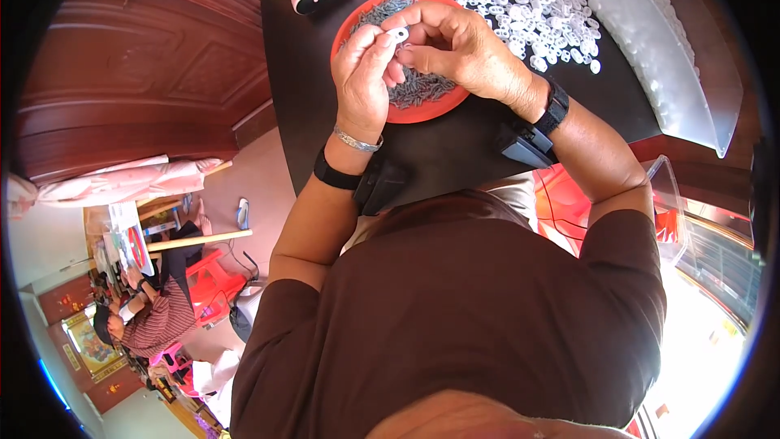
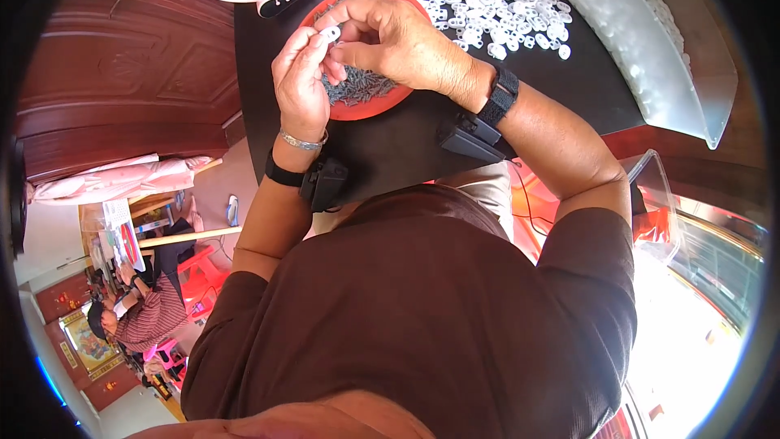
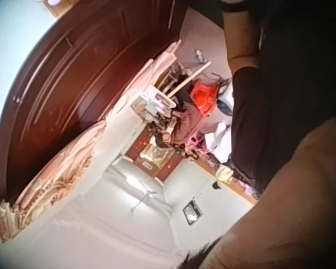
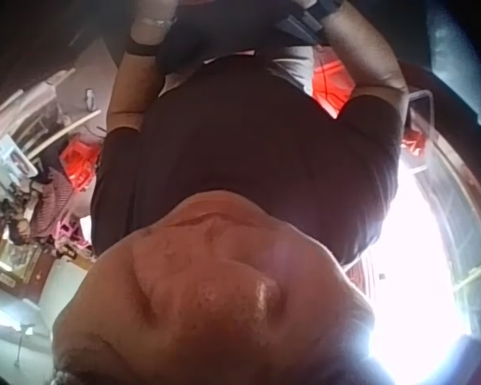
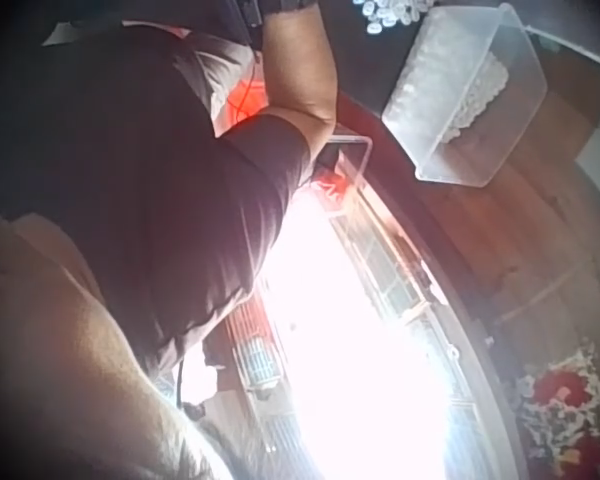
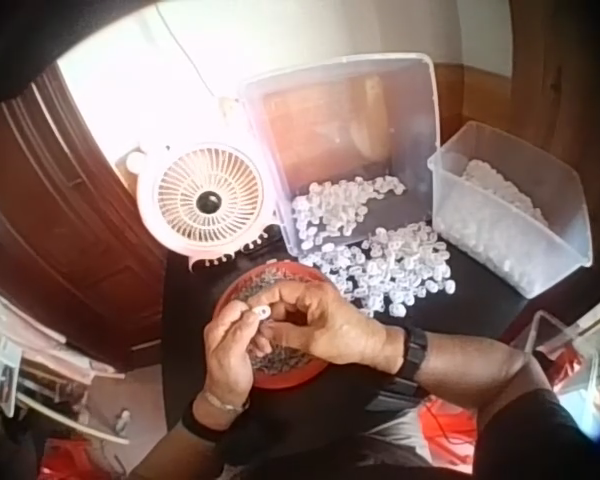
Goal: Assembling small white plastic components onto metal pins manually.
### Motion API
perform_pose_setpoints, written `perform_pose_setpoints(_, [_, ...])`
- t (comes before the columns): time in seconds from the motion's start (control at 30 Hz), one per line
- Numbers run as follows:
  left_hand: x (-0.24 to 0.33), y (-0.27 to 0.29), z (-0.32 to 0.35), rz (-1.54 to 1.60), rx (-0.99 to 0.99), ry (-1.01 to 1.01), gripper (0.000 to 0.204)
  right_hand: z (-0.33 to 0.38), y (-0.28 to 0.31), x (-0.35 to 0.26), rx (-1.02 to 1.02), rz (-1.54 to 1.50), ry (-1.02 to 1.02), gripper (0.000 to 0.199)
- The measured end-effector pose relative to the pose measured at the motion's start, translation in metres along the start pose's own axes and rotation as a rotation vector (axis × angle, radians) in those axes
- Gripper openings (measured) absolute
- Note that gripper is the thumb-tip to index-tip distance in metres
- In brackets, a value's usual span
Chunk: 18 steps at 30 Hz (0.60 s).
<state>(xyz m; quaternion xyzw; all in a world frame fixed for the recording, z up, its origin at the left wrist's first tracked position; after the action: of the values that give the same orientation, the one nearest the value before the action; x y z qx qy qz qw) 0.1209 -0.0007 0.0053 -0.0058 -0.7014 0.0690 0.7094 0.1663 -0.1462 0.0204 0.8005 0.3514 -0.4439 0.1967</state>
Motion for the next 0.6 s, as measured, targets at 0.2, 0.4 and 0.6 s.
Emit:
perform_pose_setpoints(0.2, [0.0018,-0.0012,0.0007,-0.01,-0.002,0.015,0.025,0.0009,0.003,0.0029,0.006,0.054,0.004,0.032])
perform_pose_setpoints(0.4, [0.0012,0.0002,-0.0002,-0.054,-0.023,0.033,0.025,-0.0008,0.0078,-0.0017,-0.005,0.141,-0.048,0.033])
perform_pose_setpoints(0.6, [0.0041,-0.0005,0.0005,-0.09,-0.034,0.021,0.025,-0.0004,0.0088,0.0005,0.032,0.088,-0.051,0.03])
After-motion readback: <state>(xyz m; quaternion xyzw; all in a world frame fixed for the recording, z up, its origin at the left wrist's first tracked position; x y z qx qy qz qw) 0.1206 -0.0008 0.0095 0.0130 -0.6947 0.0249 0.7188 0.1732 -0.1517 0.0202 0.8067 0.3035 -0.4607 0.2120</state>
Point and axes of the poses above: each hand's wrist, its own z-axis away from the middle knuckle, its own y-axis out of the back of the hand, x = y × z, the point moved 2 cm from there along -z, towards the middle knuckle, and after that the axes turned 14 degrees about y, right-handed, at the moved point
